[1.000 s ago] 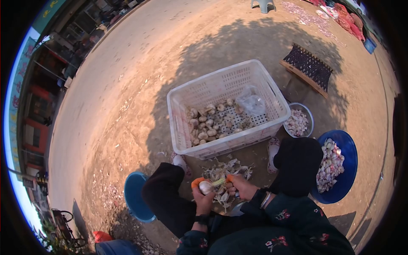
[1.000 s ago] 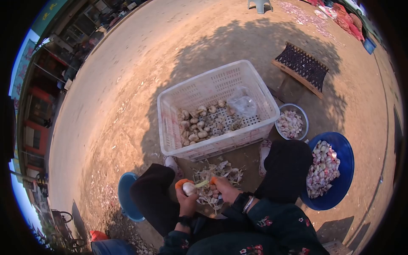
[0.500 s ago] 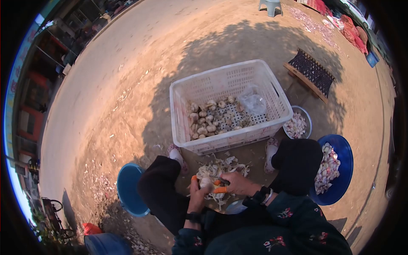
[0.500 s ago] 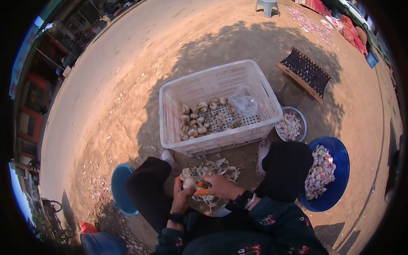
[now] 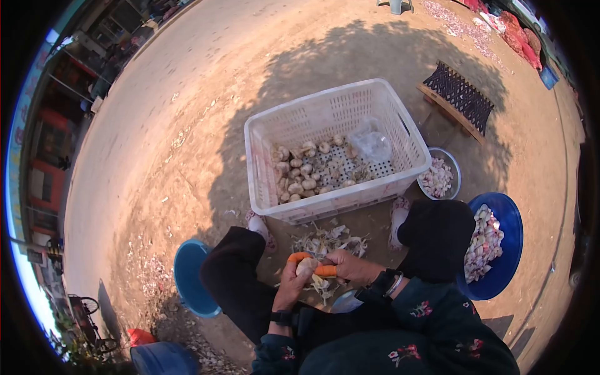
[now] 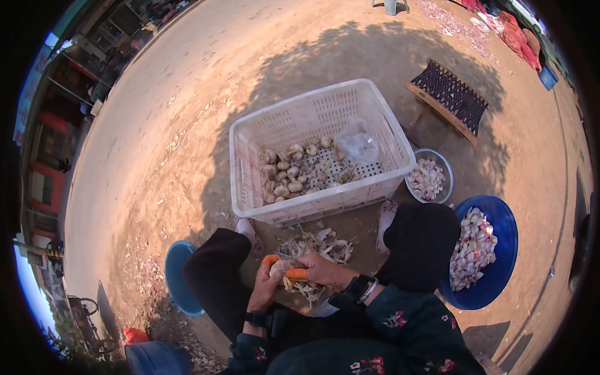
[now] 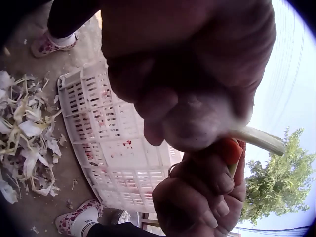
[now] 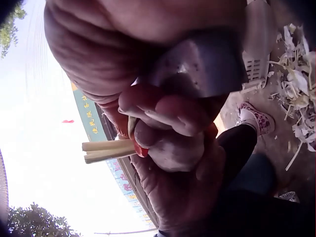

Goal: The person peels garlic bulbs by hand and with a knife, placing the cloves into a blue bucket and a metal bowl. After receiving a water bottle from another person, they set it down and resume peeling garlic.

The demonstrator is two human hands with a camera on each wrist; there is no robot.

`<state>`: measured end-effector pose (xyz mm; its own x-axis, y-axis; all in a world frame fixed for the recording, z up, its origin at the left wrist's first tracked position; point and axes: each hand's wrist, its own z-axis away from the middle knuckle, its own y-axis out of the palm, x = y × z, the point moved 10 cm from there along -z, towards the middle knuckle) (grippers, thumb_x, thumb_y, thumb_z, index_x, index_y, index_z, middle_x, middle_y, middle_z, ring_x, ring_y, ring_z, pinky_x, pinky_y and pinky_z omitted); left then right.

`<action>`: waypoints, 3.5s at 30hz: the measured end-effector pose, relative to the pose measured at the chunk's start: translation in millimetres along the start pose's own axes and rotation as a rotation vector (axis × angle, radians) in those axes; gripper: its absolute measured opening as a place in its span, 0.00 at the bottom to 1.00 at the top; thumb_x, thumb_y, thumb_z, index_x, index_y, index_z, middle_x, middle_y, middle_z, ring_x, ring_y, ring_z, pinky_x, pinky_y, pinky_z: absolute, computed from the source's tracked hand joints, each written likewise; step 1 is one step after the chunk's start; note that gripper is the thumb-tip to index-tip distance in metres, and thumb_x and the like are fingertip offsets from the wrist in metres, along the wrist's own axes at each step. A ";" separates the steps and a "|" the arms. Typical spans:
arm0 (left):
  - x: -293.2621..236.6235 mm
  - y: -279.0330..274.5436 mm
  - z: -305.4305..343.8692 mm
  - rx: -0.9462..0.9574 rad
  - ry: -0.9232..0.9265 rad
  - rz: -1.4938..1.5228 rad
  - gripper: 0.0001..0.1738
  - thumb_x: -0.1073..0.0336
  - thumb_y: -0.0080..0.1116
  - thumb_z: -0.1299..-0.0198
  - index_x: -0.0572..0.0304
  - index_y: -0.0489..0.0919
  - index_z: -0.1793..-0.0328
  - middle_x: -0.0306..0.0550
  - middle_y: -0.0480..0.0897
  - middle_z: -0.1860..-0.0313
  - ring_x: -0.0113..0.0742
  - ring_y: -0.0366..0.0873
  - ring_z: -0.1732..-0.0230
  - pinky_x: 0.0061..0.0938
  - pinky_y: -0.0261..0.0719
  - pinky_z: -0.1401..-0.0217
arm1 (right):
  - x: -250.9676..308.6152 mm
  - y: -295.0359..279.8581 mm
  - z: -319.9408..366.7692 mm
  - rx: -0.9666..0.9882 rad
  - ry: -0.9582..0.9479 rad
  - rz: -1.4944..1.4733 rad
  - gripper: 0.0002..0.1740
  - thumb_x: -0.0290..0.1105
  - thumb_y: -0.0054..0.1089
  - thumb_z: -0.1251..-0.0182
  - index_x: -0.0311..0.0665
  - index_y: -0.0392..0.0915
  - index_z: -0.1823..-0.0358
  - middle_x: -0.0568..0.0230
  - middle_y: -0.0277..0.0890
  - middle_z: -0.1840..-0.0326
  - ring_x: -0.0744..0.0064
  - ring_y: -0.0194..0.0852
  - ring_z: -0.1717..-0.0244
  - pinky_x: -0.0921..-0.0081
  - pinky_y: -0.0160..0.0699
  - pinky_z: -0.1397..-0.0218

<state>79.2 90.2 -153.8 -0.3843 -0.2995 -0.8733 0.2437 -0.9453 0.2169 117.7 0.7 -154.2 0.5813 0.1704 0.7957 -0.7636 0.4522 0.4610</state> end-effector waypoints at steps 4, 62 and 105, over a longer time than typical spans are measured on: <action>-20.8 9.7 3.5 0.025 0.111 0.141 0.27 0.60 0.59 0.43 0.61 0.65 0.41 0.45 0.77 0.54 0.28 0.76 0.59 0.21 0.76 0.58 | 6.7 9.4 9.6 0.007 0.039 -0.439 0.12 0.38 0.56 0.34 0.35 0.77 0.66 0.69 0.73 0.79 0.87 0.58 0.90 0.87 0.53 0.88; -71.8 22.4 23.5 -0.097 0.207 0.817 0.41 0.46 0.51 0.41 0.65 0.55 0.30 0.59 0.70 0.42 0.49 0.78 0.57 0.37 0.83 0.63 | 13.6 -13.0 17.4 -0.060 -0.168 -0.788 0.10 0.34 0.52 0.33 0.36 0.76 0.60 0.61 0.77 0.72 0.87 0.56 0.89 0.87 0.60 0.85; -78.3 -6.3 26.7 -0.086 0.167 0.858 0.31 0.46 0.39 0.34 0.59 0.59 0.33 0.35 0.65 0.79 0.25 0.59 0.81 0.18 0.63 0.78 | 94.5 -10.7 80.0 -0.669 -0.799 0.611 0.15 0.27 0.69 0.49 0.36 0.77 0.58 0.59 0.75 0.74 0.68 0.75 0.74 0.77 0.72 0.73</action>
<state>84.0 116.2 -75.1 0.0962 -0.8731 -0.4780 0.4579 -0.3876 0.8001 158.3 -58.1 -52.6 -0.3432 0.0320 0.9387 -0.4177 0.8900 -0.1830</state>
